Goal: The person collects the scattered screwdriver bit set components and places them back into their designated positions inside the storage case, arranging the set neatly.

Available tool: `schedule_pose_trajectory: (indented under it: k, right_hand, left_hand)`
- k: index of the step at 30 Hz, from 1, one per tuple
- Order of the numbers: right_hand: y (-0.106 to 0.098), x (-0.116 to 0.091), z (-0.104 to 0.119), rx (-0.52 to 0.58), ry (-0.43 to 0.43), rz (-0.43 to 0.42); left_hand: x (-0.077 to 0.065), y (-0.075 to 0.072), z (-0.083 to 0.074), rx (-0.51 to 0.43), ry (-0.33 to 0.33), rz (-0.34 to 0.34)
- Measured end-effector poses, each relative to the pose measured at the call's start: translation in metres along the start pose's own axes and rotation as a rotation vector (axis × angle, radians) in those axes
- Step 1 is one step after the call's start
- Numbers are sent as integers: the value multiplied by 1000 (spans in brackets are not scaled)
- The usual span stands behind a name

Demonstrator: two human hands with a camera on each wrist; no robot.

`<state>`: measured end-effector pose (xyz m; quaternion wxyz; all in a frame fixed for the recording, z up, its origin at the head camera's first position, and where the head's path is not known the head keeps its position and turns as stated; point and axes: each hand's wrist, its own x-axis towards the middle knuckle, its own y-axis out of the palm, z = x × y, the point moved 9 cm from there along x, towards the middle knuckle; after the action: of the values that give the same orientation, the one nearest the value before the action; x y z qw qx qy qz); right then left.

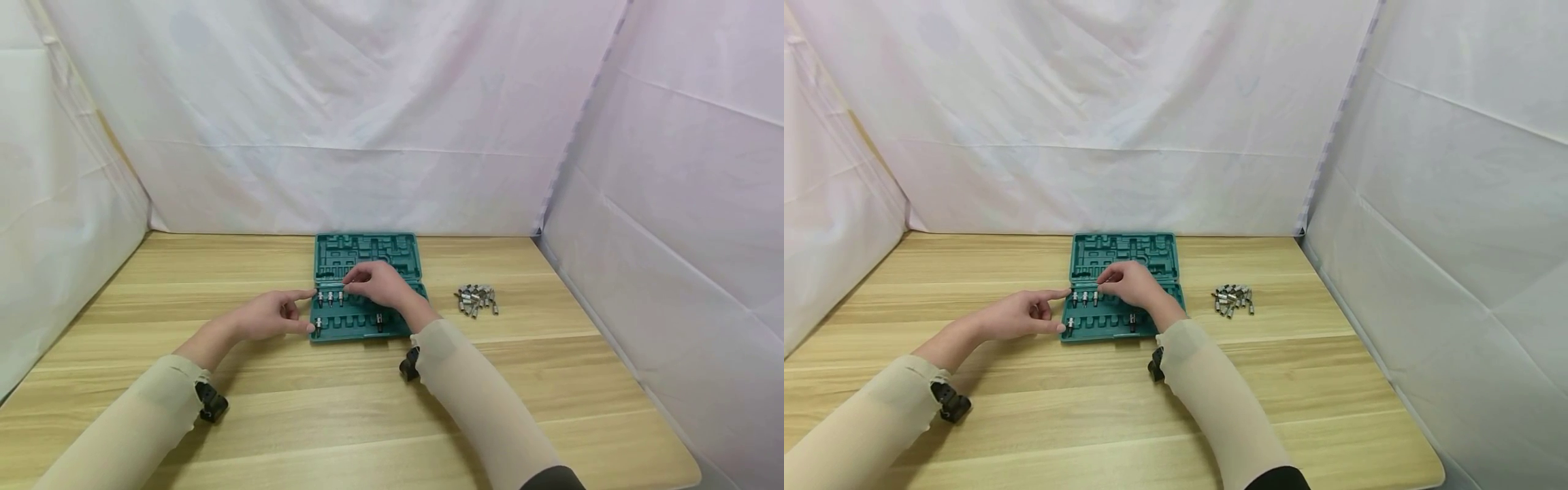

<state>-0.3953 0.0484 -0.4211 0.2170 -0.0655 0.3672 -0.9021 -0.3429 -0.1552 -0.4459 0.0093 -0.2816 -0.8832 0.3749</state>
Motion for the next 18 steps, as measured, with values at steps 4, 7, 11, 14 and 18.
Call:
schedule_pose_trajectory:
  k: [4, 7, 11, 14, 18]
  right_hand:
    - [-8, -7, 0, -1, -26, -10]
    - [-14, -13, -3, -2, -32, -20]
    - [-21, -25, -10, 8, -25, -22]
    - [-28, -36, -16, 29, -17, -18]
    - [-35, -48, -26, 46, -13, -11]
  left_hand:
    - [0, 1, -2, 0, 15, -2]
    - [-1, 1, -3, -7, 29, -2]
    - [0, 2, -3, -11, 30, -2]
    - [0, 2, -1, -5, 23, 0]
    - [0, 1, 0, -3, 13, 2]
